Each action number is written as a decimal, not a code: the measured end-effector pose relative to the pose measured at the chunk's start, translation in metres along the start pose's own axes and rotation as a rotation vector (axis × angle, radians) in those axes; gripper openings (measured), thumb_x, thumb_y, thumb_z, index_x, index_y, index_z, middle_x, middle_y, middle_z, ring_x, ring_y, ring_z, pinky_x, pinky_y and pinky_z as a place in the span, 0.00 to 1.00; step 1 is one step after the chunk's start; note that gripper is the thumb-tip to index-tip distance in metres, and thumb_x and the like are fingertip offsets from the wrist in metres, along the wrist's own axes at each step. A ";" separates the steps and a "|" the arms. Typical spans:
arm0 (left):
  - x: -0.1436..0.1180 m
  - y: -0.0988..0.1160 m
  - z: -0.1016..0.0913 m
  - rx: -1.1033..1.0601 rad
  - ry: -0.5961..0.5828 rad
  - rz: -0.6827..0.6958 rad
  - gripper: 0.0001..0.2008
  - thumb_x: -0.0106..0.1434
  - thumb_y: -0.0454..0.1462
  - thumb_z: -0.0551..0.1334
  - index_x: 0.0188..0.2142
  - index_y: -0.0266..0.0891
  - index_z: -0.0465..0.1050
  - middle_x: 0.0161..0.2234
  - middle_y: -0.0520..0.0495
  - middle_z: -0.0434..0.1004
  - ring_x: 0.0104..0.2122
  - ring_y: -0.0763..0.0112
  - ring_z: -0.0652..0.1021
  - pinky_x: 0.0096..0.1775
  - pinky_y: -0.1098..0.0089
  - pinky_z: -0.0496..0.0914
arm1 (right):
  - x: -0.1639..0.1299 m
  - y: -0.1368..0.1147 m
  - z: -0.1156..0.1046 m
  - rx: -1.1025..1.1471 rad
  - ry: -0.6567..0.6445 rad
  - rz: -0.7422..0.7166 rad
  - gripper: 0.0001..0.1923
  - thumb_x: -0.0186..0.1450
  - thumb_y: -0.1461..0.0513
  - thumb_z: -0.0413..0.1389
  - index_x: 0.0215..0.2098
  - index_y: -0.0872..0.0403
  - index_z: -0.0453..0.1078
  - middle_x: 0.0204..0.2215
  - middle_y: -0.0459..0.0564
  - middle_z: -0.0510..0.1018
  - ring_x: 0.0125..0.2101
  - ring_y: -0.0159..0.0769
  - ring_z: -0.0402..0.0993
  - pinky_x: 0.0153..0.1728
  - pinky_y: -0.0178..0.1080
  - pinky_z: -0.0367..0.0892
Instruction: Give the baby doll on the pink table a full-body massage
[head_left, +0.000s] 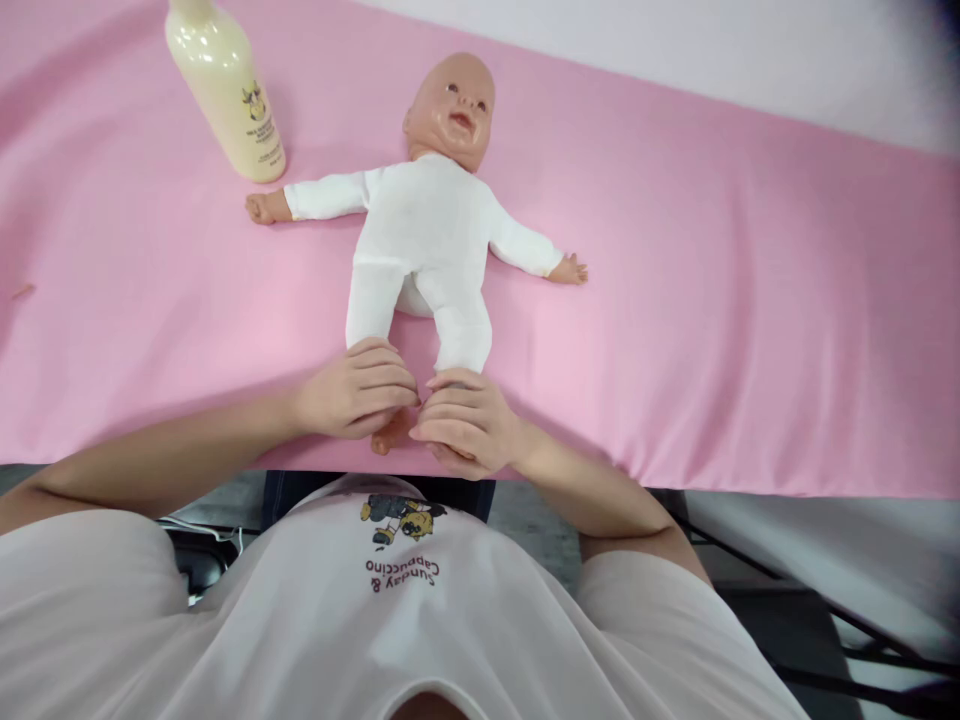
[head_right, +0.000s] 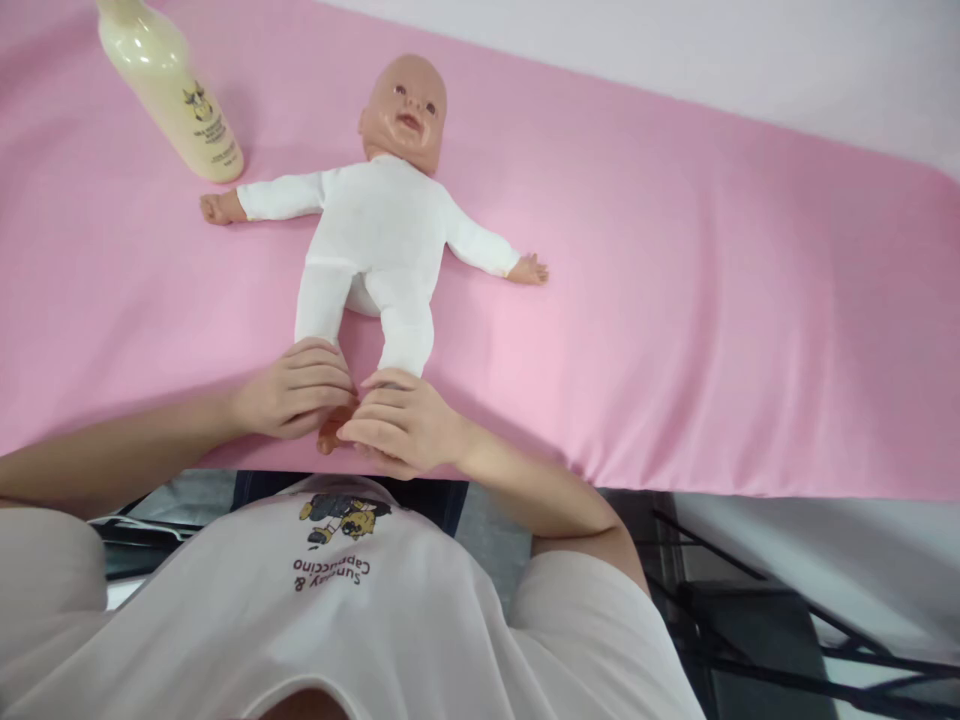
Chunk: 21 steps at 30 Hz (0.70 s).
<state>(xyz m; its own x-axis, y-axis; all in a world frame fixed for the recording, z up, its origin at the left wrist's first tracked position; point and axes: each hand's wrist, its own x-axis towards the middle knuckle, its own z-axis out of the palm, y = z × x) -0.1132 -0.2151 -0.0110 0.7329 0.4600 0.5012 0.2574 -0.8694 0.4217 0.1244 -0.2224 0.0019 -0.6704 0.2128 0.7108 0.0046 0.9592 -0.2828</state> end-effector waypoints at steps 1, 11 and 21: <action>-0.001 -0.003 -0.001 0.005 -0.009 -0.057 0.11 0.72 0.41 0.55 0.42 0.46 0.77 0.40 0.46 0.83 0.45 0.61 0.79 0.54 0.54 0.72 | -0.001 0.000 0.001 0.005 -0.023 -0.019 0.11 0.73 0.64 0.48 0.50 0.53 0.68 0.32 0.45 0.81 0.34 0.32 0.77 0.51 0.41 0.71; 0.000 -0.032 -0.009 0.116 0.280 -0.254 0.13 0.70 0.34 0.55 0.44 0.46 0.78 0.50 0.44 0.78 0.50 0.60 0.76 0.55 0.52 0.71 | -0.002 0.006 0.017 -0.096 -0.308 -0.094 0.14 0.77 0.61 0.43 0.42 0.54 0.70 0.30 0.45 0.78 0.31 0.32 0.71 0.49 0.40 0.68; 0.042 -0.104 -0.025 0.162 0.405 -0.480 0.16 0.70 0.43 0.58 0.56 0.43 0.67 0.63 0.37 0.63 0.65 0.53 0.65 0.68 0.46 0.58 | -0.007 0.016 0.036 -0.020 -0.447 -0.046 0.13 0.68 0.66 0.48 0.47 0.55 0.70 0.29 0.48 0.81 0.29 0.35 0.72 0.43 0.42 0.65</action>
<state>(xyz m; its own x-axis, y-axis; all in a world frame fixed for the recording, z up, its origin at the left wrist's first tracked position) -0.1244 -0.1009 -0.0148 0.2251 0.8085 0.5438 0.6123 -0.5515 0.5665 0.1025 -0.2156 -0.0313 -0.9250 0.0723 0.3731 -0.0215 0.9702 -0.2414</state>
